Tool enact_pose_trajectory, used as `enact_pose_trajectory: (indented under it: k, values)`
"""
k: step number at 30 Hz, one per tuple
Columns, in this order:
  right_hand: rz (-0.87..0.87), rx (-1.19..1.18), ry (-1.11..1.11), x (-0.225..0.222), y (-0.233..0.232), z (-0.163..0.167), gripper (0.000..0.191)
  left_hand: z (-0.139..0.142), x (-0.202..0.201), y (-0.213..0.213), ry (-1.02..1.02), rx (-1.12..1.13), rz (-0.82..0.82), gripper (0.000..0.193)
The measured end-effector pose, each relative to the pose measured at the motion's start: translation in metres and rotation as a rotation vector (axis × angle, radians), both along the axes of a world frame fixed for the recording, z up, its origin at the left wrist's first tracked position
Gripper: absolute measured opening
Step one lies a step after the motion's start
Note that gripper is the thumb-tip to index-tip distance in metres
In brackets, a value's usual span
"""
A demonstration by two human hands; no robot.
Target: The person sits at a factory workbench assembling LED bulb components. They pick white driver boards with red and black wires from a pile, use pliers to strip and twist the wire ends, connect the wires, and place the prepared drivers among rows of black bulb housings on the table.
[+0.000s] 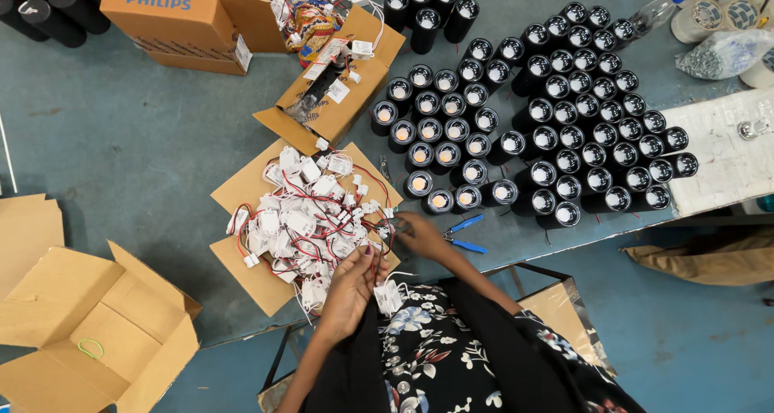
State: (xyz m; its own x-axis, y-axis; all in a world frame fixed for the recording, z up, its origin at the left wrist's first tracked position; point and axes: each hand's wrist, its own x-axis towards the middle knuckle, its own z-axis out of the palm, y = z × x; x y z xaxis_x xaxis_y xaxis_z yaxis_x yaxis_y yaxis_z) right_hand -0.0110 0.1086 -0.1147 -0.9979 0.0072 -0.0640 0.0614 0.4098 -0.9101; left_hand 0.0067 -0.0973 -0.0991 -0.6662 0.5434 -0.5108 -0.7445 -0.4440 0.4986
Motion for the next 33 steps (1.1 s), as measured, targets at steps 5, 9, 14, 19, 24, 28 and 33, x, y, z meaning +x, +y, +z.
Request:
enact_pose_trajectory:
  k: [5,9,14,19,24,28,33]
  values:
    - [0.158,0.218,0.03,0.002,-0.018,0.009,0.057,-0.004,0.005,0.001,-0.065,0.022,0.051,0.019]
    - [0.271,0.467,-0.093,0.01,-0.013,0.028,0.083,-0.009,0.009,0.001,-0.104,0.089,0.08,0.017]
    - [0.3,0.43,0.006,0.016,-0.002,0.036,0.08,-0.009,0.008,0.005,-0.119,0.116,0.089,0.015]
    - [0.28,0.254,0.192,0.01,0.013,0.018,0.068,-0.008,0.001,0.008,-0.122,0.161,0.114,0.015]
    - [0.319,0.156,0.341,-0.007,0.023,0.013,0.049,-0.009,-0.01,-0.002,-0.131,0.152,0.256,0.013]
    - [0.404,0.435,0.215,-0.006,0.019,0.021,0.052,-0.009,-0.016,-0.015,-0.115,0.123,0.302,0.01]
    - [0.483,0.573,0.11,0.007,0.011,0.041,0.065,-0.008,-0.023,-0.024,-0.073,0.067,0.359,0.011]
